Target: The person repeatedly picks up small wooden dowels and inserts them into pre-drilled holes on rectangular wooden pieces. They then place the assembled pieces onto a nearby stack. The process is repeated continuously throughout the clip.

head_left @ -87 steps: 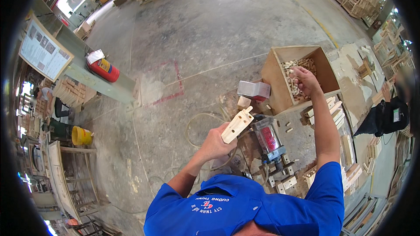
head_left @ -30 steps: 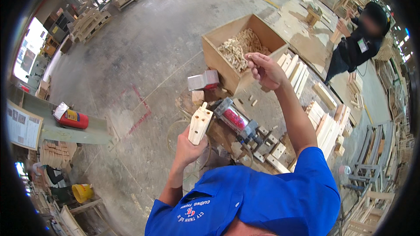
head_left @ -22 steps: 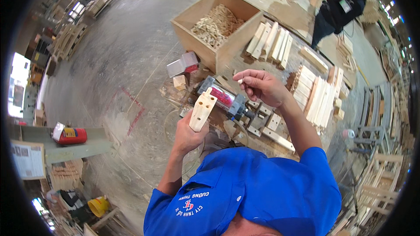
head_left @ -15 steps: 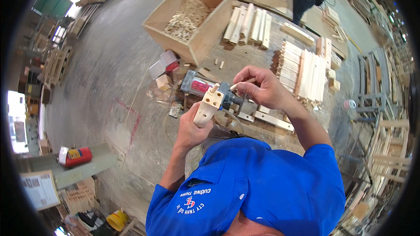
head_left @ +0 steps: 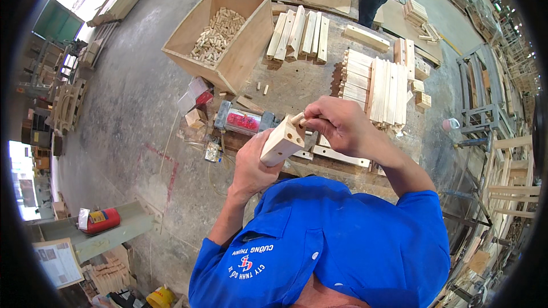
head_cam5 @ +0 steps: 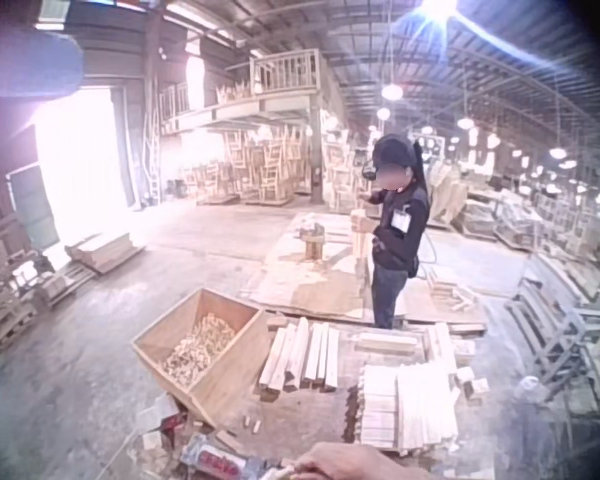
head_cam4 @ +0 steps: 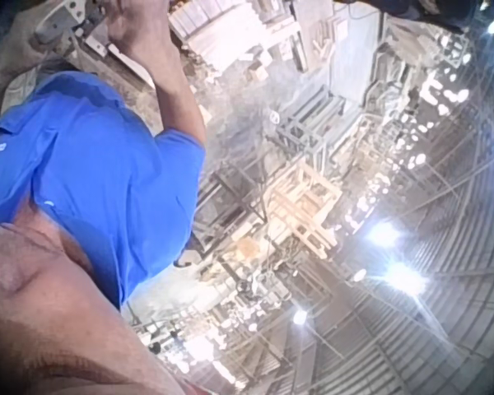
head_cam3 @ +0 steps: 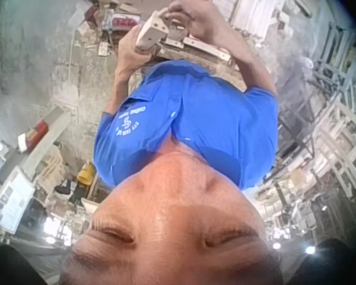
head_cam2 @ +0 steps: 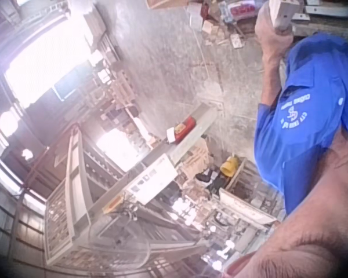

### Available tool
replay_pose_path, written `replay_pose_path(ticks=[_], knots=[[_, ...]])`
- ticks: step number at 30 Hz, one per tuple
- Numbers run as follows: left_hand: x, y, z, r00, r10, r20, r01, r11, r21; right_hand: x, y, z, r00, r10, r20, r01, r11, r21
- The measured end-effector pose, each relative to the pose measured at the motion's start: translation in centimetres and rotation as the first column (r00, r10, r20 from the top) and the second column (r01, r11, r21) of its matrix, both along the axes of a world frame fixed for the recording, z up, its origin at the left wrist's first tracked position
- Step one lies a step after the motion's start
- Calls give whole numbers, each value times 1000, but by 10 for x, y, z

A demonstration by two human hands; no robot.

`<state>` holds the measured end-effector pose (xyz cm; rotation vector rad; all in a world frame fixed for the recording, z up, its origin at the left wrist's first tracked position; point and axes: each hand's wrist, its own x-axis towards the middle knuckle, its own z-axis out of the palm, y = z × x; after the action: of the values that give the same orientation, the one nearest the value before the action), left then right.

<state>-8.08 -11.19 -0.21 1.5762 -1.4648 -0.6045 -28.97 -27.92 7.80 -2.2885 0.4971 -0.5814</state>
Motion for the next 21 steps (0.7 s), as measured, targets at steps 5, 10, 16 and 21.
replay_pose_path(ticks=[5,10,16,21], knots=[[-5,-5,10,988,32,154,-23,998,-63,-10,5,-1,996,-80,50,76,995,69],[-6,-6,12,969,26,247,-23,1000,-16,-18,7,-1,994,-83,78,81,996,29],[-8,-11,13,952,12,305,-4,1000,-28,-25,14,-9,985,-168,46,167,986,25],[-5,-13,13,937,-7,349,15,1000,-20,-25,17,-15,979,-199,53,197,980,32]])
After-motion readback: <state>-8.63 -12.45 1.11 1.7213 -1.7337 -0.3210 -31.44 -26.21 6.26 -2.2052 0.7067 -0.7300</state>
